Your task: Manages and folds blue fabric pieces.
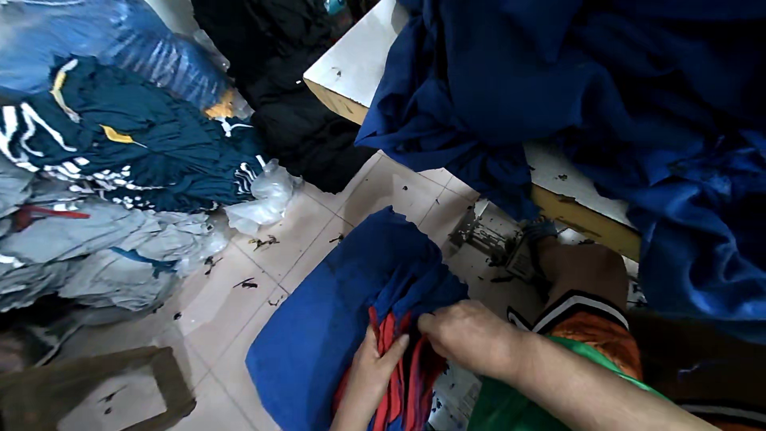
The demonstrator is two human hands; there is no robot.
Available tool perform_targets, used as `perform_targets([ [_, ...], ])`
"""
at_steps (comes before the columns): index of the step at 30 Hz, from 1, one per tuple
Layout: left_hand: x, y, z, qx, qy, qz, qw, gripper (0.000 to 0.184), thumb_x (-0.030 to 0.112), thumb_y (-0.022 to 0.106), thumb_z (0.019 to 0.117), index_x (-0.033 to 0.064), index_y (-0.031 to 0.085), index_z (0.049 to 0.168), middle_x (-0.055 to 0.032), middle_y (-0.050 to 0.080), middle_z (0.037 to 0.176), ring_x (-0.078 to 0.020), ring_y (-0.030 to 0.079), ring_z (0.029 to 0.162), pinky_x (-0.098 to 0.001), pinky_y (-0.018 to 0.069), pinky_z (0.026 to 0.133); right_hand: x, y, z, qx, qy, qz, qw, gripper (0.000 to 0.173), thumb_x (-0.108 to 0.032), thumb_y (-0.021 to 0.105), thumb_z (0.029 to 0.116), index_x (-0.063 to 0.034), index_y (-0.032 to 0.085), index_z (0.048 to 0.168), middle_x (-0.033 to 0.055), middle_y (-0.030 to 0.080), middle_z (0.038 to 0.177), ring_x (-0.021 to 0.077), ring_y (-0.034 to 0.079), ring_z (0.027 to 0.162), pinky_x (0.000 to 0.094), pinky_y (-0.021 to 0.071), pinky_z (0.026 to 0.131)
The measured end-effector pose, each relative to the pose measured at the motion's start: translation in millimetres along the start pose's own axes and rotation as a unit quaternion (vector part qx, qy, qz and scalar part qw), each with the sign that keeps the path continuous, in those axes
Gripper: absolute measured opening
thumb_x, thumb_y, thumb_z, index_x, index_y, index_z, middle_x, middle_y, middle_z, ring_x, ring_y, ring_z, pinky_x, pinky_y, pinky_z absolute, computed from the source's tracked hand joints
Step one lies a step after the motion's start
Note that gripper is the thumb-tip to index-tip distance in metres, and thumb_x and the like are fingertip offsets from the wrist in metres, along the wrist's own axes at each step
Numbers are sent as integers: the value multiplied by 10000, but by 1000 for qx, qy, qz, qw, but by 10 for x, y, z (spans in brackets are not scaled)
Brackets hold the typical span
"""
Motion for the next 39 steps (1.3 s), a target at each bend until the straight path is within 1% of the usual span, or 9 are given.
perform_targets([
  [3,132,69,-93,-23,27,97,995,1073,362,863,713,-142,332,1497,-319,613,1295,-388,600,1238,-531,458,1061,-90,-34,84,-42,19,-1,999,283,-40,415,1076,63,594,1269,287,669,1153,461,651,1128,599,508,941],
  [6,131,45,-51,17,8,119,993,743,233,783,852,-86,464,1442,-254,684,1187,-340,661,1140,-520,495,1009,-55,17,143,-23,5,21,999,286,-66,414,1084,34,594,1281,279,673,1154,448,657,1126,586,508,949],
  [9,-39,-33,62,29,-17,-30,999,569,169,671,913,-61,494,1402,-163,674,1190,-157,662,1083,-346,537,957,-28,24,94,25,-52,54,997,301,-88,504,1056,-27,610,1330,246,656,1221,416,653,1140,568,518,958],
  [11,-66,-56,93,14,-43,-105,993,519,118,634,942,-66,467,1398,-137,648,1182,-103,648,1030,-280,541,900,47,90,48,52,-96,19,994,245,-35,552,1015,12,678,1220,249,658,1211,424,645,1144,565,527,952],
  [22,-31,-39,104,17,-39,-116,992,534,109,648,930,-61,460,1400,-127,650,1182,-76,648,1029,-247,537,896,307,210,1,27,-40,-50,998,245,89,507,975,91,685,1143,294,620,1298,494,590,1208,627,462,1014],
  [26,-44,-59,111,13,-42,-120,992,536,101,629,943,-69,445,1417,-143,635,1222,-76,635,1056,-247,526,917,345,273,18,-26,-15,-32,999,312,-151,583,1032,60,663,1248,292,552,1421,509,511,1309,669,373,1084],
  [33,-112,-154,165,13,-68,-174,982,422,70,539,979,-64,451,1370,-70,643,1081,-18,646,911,-196,542,810,211,311,75,47,-49,-111,992,219,96,545,953,104,683,1122,307,615,1259,486,573,1221,640,429,1025],
  [36,-95,-120,152,18,-56,-177,982,454,83,564,963,-64,449,1377,-78,652,1103,-28,658,927,-201,552,813,167,258,36,69,-76,-116,988,192,86,541,955,90,705,1054,279,656,1187,465,602,1186,635,443,1016],
  [39,-27,-61,90,-2,-29,-93,995,655,149,664,908,-80,382,1453,-144,631,1220,-82,646,1058,-244,538,909,108,-5,-49,201,-89,-100,970,158,-2,586,960,28,740,976,201,718,1043,396,680,1072,586,516,953],
])
Point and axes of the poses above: each hand's wrist, its own z-axis towards the middle knuckle, its own y-axis out of the palm, x = y × z, the point moved 10 cm from there along z, towards the middle knuckle
